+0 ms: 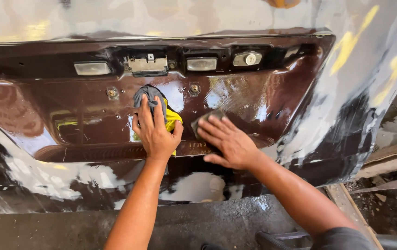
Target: The person wets a sanding block and a cloth in a bucket of water, then uses the sanding block to sand the surface of a brown car bumper. They repeatedly wipe the sanded area with the wet cloth to remove residue.
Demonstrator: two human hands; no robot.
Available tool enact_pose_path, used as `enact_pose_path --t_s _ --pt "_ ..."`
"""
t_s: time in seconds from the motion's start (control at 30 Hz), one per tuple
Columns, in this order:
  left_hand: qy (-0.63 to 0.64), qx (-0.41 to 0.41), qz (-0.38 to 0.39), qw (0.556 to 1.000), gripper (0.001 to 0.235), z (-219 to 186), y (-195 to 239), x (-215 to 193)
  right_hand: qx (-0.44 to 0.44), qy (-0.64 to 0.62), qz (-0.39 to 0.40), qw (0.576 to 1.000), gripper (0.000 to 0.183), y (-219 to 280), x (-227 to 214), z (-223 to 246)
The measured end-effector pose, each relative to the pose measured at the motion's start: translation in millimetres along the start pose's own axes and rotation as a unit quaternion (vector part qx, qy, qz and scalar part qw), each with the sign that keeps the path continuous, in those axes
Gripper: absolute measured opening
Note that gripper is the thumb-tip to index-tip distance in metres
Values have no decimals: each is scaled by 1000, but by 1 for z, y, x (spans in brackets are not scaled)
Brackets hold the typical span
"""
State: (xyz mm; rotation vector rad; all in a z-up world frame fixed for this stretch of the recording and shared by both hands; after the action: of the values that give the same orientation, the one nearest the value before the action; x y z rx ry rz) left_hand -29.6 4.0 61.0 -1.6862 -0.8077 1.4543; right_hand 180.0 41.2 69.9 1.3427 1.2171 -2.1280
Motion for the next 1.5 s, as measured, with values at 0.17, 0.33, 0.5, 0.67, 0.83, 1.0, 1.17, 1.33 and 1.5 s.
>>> enact_pose_path --t_s 0.17,0.33,0.5,0.67,0.83,1.0,1.17,1.33,1.5 --pt "-4 -2 3 1000 80 1 1 -2 111 57 3 992 73 7 -8 -49" --pt "1 6 -5 1000 81 -2 2 0 79 57 -135 986 88 23 -13 -23" --pt "-1 -6 1 1000 80 -2 0 0 175 -5 3 985 81 24 -8 -48" --pt "4 2 -9 1000 79 -4 1 0 130 55 -62 988 90 44 12 -19" --pt "-1 -6 -6 1000 79 -3 -1 -2 114 102 61 986 89 18 23 -31" --pt "-12 5 -15 1000 72 -4 0 -4 105 32 -98 989 93 -12 8 5" --pt "-2 25 5 1000 48 18 13 -9 87 27 76 993 80 -33 1 1" --pt "-4 41 24 999 30 48 25 -26 183 153 -54 970 86 -25 23 13" --pt "-19 44 11 999 27 88 28 -46 5 67 71 995 86 -21 83 70"
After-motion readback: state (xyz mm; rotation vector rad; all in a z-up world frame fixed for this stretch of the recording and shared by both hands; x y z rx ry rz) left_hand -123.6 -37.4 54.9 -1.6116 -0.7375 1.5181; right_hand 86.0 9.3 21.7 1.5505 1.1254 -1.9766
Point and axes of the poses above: each hand's wrist, its own y-axis away from the middle knuckle, its own x-axis out of the palm, z = x × y, the point moved 7 cm from there along -y, towards the middle knuckle, and after that the axes turned 11 degrees about x, right-handed, at the moved point
